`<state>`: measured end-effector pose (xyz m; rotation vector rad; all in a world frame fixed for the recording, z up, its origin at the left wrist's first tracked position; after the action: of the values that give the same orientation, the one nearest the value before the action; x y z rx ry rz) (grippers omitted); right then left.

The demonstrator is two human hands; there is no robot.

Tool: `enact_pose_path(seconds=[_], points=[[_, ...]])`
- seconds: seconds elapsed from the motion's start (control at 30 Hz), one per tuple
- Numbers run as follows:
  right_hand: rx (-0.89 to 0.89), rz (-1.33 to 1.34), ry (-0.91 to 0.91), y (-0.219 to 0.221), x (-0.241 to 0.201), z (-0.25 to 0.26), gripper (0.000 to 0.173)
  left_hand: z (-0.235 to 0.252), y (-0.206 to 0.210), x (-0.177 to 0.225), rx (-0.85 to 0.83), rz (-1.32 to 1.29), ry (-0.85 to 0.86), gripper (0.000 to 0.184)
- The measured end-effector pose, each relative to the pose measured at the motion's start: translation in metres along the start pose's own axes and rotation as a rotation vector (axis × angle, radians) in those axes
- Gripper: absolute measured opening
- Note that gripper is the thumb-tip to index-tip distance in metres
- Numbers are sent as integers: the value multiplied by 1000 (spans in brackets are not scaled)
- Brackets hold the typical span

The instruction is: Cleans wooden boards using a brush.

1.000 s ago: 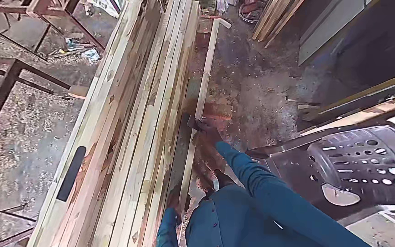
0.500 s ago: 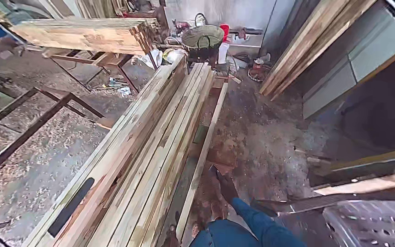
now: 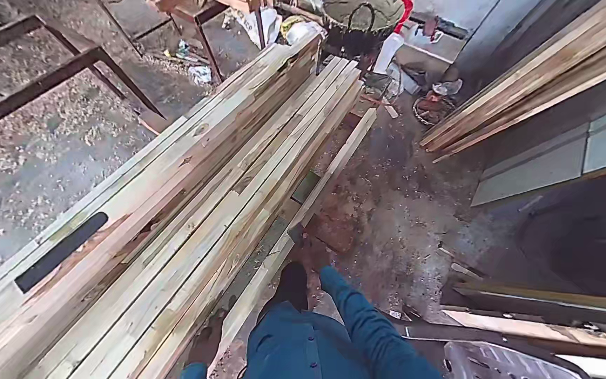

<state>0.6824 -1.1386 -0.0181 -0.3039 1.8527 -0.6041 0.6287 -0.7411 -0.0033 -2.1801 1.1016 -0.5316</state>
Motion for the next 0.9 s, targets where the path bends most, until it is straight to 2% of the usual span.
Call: enact_pose_path(seconds=[0.1, 0.17, 0.23, 0.3, 0.4, 0.47, 0.53, 0.63, 0.73, 0.9], points=[[-132, -113, 6, -11, 15, -34, 57, 3, 2, -6, 1, 7, 51, 81], [-74, -138, -101, -23, 25, -46, 51, 8, 2, -10, 14, 19, 42, 82], [3, -146, -223, -56, 24, -44, 43, 3, 11, -9, 13, 36, 14, 84], [48, -255, -384, -95, 17, -22, 39, -2, 19, -11, 79, 36, 24, 89], [-47, -491, -536, -139, 8, 32, 48, -13, 23, -15, 132, 21, 7, 91], [-154, -637, -711, -147, 7, 64, 50, -20, 20, -10, 138, -20, -22, 90], [-260, -711, -915, -134, -5, 80, 45, -21, 19, -5, 177, -32, -18, 89], [-450, -774, -1095, -88, -30, 61, 45, -26, 19, -10, 146, -34, -50, 81], [-511, -738, -1292, -46, -61, 48, 44, -24, 19, -6, 137, -38, -151, 74], [-613, -707, -1358, 1, -78, 23, 44, -25, 26, -5, 206, -42, -215, 68]])
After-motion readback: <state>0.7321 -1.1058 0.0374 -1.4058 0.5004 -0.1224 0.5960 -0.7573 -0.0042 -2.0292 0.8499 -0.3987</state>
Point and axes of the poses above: each hand's wrist, its own z-axis towards the middle knuckle, its own y-axis out of the palm, x = y × z, the point moved 3 cm from there along z, towards the middle knuckle, and after that the axes turned 13 degrees about -y, right-handed, at the moved point
